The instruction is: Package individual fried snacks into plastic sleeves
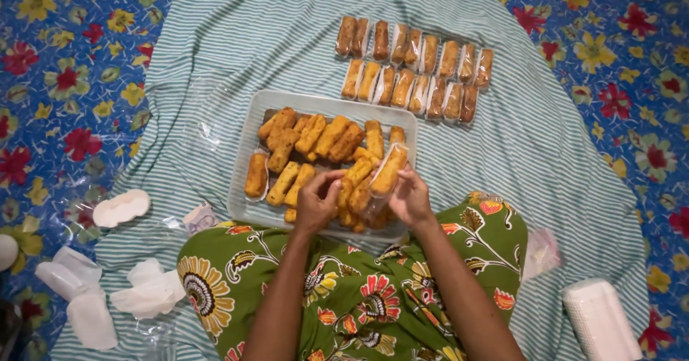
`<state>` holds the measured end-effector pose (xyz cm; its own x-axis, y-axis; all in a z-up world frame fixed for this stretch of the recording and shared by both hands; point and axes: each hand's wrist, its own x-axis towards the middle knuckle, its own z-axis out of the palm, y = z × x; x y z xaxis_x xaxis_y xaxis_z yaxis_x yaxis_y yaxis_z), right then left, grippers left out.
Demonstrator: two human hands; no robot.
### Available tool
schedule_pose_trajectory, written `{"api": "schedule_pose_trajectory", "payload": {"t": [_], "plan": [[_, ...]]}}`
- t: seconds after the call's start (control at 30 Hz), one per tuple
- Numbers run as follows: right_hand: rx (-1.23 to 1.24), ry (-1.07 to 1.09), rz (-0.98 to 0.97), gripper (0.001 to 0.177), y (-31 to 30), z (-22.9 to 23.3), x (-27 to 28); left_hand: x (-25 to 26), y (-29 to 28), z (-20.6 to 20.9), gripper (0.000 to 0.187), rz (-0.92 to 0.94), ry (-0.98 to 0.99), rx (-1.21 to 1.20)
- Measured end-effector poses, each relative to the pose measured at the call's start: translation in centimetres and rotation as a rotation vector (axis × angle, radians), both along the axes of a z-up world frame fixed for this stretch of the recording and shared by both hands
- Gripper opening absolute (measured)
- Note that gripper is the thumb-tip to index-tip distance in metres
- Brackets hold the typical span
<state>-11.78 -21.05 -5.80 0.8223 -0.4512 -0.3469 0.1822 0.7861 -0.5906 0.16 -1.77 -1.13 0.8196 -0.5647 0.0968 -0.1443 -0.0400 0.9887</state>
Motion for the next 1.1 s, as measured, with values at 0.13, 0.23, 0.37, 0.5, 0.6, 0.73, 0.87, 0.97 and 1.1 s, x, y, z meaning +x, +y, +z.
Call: {"api": "schedule_pose_trajectory", "payload": {"t": [0.13, 0.23, 0.37, 0.5, 0.6, 0.73, 0.87, 0.97, 1.1], "plan": [[0.012, -0.081, -0.030, 0.058, 0.3, 1.2, 0.1, -0.4, -0.4, -1.1, 0.024, -0.066, -0.091, -0.020], [-0.050, -0.099, -0.017, 0.061, 0.6, 2.1, -0.1, -0.8, -0.5, -0.7, 0.025, -0.113, -0.110, -0.083], [-0.108, -0.106, -0.038, 0.069, 1.2, 3.6, 0.1, -0.8, -0.3, -0.2, 0.023, -0.125, -0.028, -0.091], [-0.142, -0.102, -0.070, 0.069, 1.9, 4.9, 0.0, -1.0, -0.2, -0.3, 0.024, -0.099, 0.074, -0.093], [-0.158, -0.138, -0.072, 0.070, 1.8, 4.3, 0.2, -1.3, 0.0, 0.8, 0.027, -0.080, 0.093, -0.094], [-0.162, -0.155, -0.078, 0.075, 1.9, 4.7, -0.1, -1.9, -0.2, 0.4, 0.033, -0.103, 0.025, -0.132], [-0.200, -0.144, -0.079, 0.081, 2.0, 3.9, -0.1, -3.1, -0.2, 1.8, 0.053, -0.124, -0.152, -0.156], [-0.211, -0.136, -0.083, 0.083, 2.0, 3.2, -0.2, -3.7, -0.4, 2.6, 0.065, -0.092, -0.294, -0.148], [-0.237, -0.091, -0.078, 0.086, 2.4, 4.4, -0.4, -4.3, -1.1, 1.9, 0.057, -0.018, -0.457, -0.149]]}}
